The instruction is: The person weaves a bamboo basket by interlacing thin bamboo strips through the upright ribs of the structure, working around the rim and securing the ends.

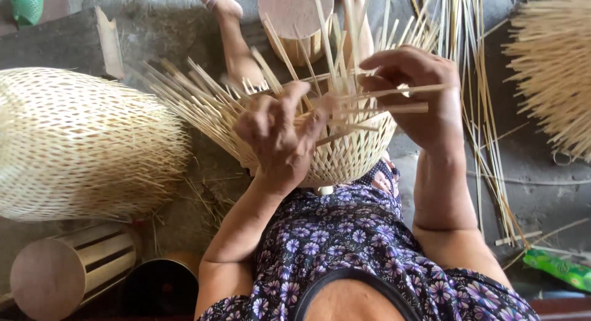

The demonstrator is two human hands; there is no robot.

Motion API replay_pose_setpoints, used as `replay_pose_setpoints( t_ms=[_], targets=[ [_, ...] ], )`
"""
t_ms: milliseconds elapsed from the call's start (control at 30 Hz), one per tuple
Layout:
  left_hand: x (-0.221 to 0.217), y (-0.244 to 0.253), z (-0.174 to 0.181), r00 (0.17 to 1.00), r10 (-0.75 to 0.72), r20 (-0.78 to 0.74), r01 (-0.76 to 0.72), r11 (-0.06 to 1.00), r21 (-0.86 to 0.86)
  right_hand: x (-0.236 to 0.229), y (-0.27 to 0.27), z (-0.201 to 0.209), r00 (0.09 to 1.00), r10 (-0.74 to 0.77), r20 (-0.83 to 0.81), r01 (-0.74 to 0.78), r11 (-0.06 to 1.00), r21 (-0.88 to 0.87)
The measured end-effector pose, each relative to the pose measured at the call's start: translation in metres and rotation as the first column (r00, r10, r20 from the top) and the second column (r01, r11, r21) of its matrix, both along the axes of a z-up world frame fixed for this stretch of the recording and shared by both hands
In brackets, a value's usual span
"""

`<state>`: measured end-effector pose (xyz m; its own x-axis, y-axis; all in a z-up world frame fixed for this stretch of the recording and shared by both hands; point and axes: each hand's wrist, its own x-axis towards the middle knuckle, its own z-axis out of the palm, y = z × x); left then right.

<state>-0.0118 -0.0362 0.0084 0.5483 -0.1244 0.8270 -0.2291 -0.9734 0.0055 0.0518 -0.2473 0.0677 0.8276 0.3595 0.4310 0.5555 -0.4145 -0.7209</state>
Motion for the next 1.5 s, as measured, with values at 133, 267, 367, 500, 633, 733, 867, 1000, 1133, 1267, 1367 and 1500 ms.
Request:
replay_pose_setpoints(
  t_ms=[133, 267, 367, 500, 633, 733, 867, 1000, 1133, 1267, 1367, 1500],
  targets=[
    [-0.010, 0.002, 0.003, 0.971, -0.114, -0.208, 0.128, 0.990, 0.056, 0.007, 0.012, -0.018, 0.992, 0.126, -0.008, -0.125, 0.971, -0.204],
    [0.004, 0.004, 0.012, 0.960, -0.187, -0.210, 0.161, 0.978, -0.131, 0.027, 0.001, -0.042, 0.952, 0.300, -0.056, -0.305, 0.945, -0.116],
    [0.006, 0.005, 0.015, 0.890, -0.283, -0.358, 0.194, 0.945, -0.265, 0.030, -0.009, -0.056, 0.902, 0.412, -0.126, -0.407, 0.911, 0.061],
    [0.009, 0.010, 0.007, 0.833, -0.371, -0.411, 0.178, 0.882, -0.436, 0.036, -0.006, -0.055, 0.900, 0.436, -0.018, -0.434, 0.899, 0.058],
    [0.005, -0.001, 0.005, 0.981, -0.167, -0.104, 0.150, 0.977, -0.153, 0.011, 0.014, -0.034, 0.983, 0.091, -0.161, -0.106, 0.991, -0.085],
    [-0.002, -0.006, 0.010, 0.998, 0.030, -0.052, -0.034, 0.996, -0.078, 0.006, 0.014, -0.024, 0.996, 0.018, -0.086, -0.033, 0.985, -0.171],
    [-0.008, -0.008, 0.004, 0.998, 0.056, -0.020, -0.054, 0.994, 0.097, 0.020, 0.010, -0.042, 0.973, 0.216, -0.082, -0.218, 0.976, -0.015],
    [-0.003, -0.007, -0.002, 0.944, -0.146, -0.295, 0.130, 0.989, -0.073, 0.031, 0.003, -0.066, 0.872, 0.396, -0.286, -0.285, 0.888, 0.361],
    [0.006, 0.004, 0.007, 0.820, -0.301, -0.487, 0.214, 0.950, -0.227, 0.033, -0.006, -0.073, 0.886, 0.433, -0.163, -0.388, 0.887, 0.250],
    [0.012, -0.001, 0.013, 0.804, -0.414, -0.427, 0.254, 0.888, -0.384, 0.038, -0.015, -0.072, 0.766, 0.605, -0.216, -0.459, 0.751, 0.475],
    [0.017, 0.001, 0.011, 0.740, -0.558, -0.376, 0.321, 0.784, -0.532, 0.039, -0.013, -0.072, 0.798, 0.573, -0.184, -0.469, 0.783, 0.408],
    [0.015, 0.007, 0.012, 0.722, -0.640, -0.263, 0.449, 0.722, -0.526, 0.035, 0.006, -0.068, 0.960, 0.239, -0.146, -0.238, 0.971, 0.026]
  ],
)
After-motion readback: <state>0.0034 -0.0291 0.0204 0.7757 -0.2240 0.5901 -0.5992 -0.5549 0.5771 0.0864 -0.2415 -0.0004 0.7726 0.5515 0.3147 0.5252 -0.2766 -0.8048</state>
